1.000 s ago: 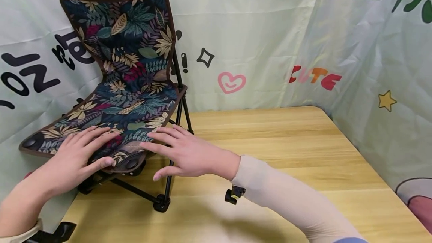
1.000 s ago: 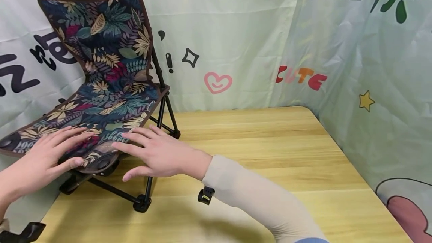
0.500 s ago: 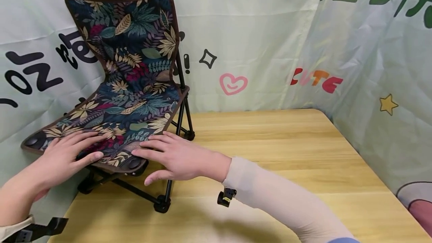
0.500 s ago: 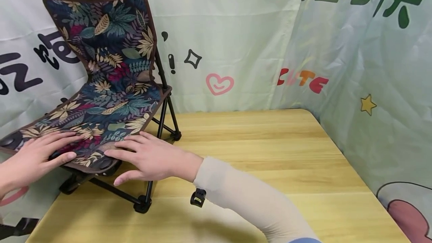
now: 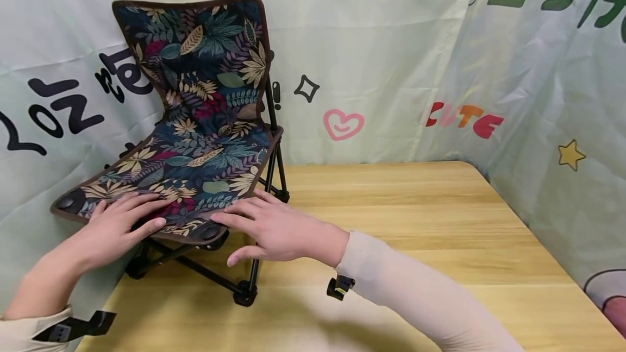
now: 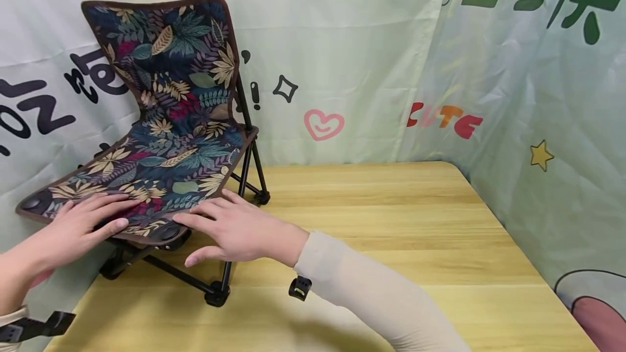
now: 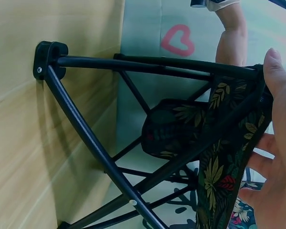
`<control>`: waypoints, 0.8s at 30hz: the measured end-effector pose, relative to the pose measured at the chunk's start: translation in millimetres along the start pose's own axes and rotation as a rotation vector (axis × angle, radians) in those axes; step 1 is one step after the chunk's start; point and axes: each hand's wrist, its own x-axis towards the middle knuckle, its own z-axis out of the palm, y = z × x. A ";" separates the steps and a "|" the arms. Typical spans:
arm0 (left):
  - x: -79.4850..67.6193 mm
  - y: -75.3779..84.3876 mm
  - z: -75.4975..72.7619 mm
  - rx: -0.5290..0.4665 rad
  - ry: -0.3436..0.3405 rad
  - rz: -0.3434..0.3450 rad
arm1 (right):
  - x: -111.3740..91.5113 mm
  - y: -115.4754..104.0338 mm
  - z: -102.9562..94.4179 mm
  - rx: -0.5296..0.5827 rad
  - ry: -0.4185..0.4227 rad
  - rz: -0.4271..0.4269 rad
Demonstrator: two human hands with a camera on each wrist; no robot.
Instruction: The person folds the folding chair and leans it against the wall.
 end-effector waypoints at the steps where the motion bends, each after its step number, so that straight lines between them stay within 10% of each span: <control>1: -0.7 0.2 0.8 -0.001 0.000 0.001 | -0.3 -0.4 1.2 -0.001 0.005 0.000; 24: -5.1 -16.3 -1.5 0.089 0.139 0.074 | 9.1 -11.9 -1.3 -0.047 0.047 0.061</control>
